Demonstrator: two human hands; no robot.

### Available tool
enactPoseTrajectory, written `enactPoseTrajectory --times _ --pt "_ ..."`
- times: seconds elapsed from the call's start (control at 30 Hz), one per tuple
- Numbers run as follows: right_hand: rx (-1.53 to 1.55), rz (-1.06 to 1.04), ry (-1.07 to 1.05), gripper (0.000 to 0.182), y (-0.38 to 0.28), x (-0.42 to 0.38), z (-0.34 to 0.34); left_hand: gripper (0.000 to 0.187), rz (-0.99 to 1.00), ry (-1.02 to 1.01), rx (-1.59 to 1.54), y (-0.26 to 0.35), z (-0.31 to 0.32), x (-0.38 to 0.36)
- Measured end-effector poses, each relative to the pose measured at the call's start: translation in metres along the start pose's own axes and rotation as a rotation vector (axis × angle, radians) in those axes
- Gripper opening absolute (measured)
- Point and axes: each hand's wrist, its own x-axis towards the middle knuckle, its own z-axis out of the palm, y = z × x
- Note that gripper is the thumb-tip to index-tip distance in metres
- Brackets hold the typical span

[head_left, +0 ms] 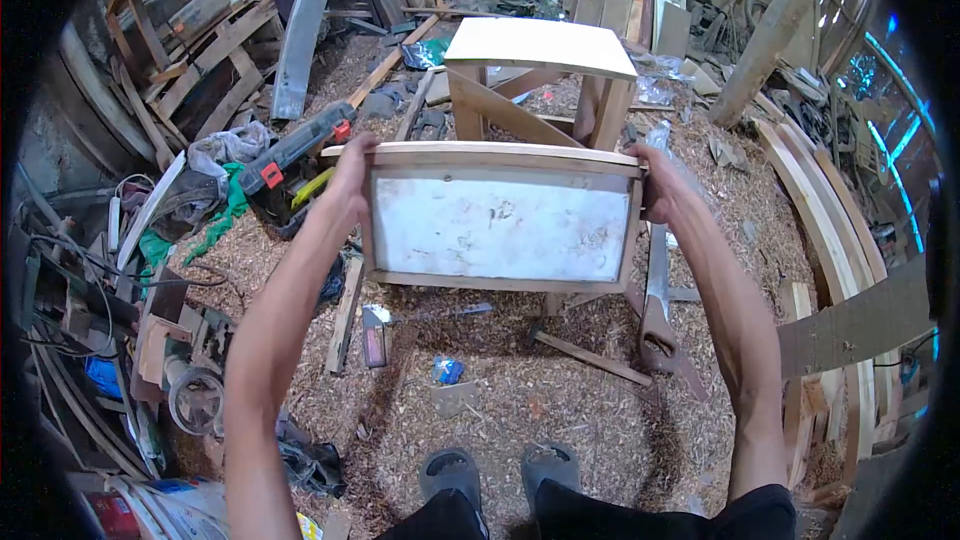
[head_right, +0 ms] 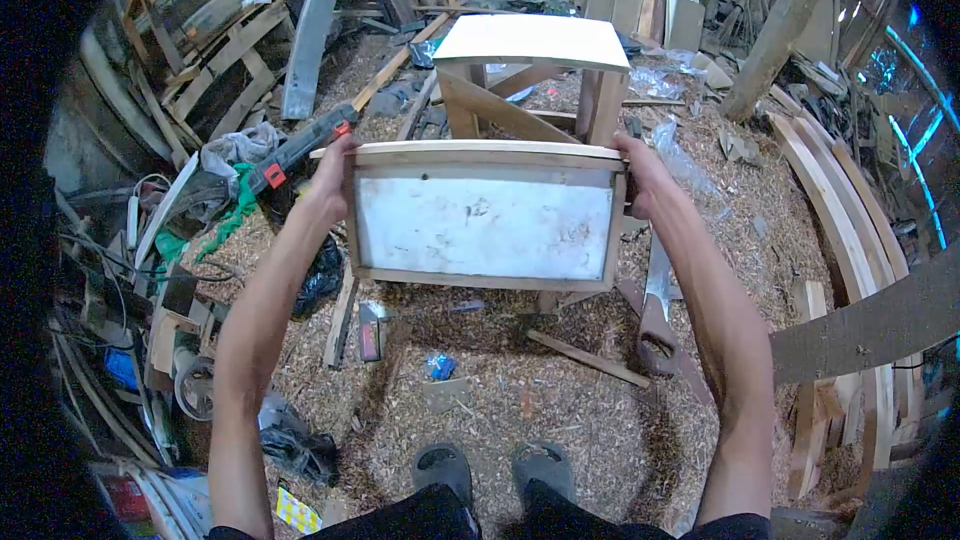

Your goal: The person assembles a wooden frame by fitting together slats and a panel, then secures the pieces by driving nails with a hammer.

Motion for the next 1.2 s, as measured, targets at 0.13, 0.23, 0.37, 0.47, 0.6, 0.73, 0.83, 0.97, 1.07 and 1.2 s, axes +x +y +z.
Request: enactPoseTrajectory --times 0.13,0.23,0.37,0.47,0.6,0.73,0.83,0.97,1.07,1.2 --pt "0.020 0.101 0.005 0.029 -0.018 -0.008 0.006 0.028 -0.035 0.074 0.016 0.002 0.010 0.045" --pt "-0.022 0.153 0.044 0.030 -0.022 0.017 0.002 0.027 -0.021 0.084 0.007 0.004 0.017 0.054" --pt "0.015 0.067 0.123 0.034 -0.022 0.031 -0.002 0.030 -0.049 0.160 -0.012 0.010 0.025 0.056" --pt "-0.236 -0.255 0.079 0.047 -0.024 0.027 -0.004 0.035 -0.017 0.252 0.006 0.007 0.021 0.087" --pt "-0.131 -0.358 -0.226 0.034 -0.025 0.045 -0.025 0.041 0.004 0.291 0.005 0.009 0.024 0.114" --pt "0.079 -0.398 -0.339 0.038 -0.010 0.043 -0.032 0.037 0.034 0.204 -0.086 0.017 0.038 0.094" --pt "-0.133 -0.547 -0.069 0.043 -0.002 0.026 -0.014 0.025 0.029 0.189 0.023 0.024 0.044 0.071" --pt "0.035 -0.571 -0.104 0.036 -0.003 0.043 -0.014 0.022 -0.017 0.147 0.113 0.024 0.032 0.094" --pt "0.001 -0.501 -0.164 0.043 -0.004 0.054 -0.021 0.021 -0.049 0.166 0.096 0.023 0.025 0.102" --pt "0.052 -0.484 -0.141 0.040 -0.005 0.050 -0.018 0.026 -0.123 0.078 0.013 0.024 0.014 0.094"
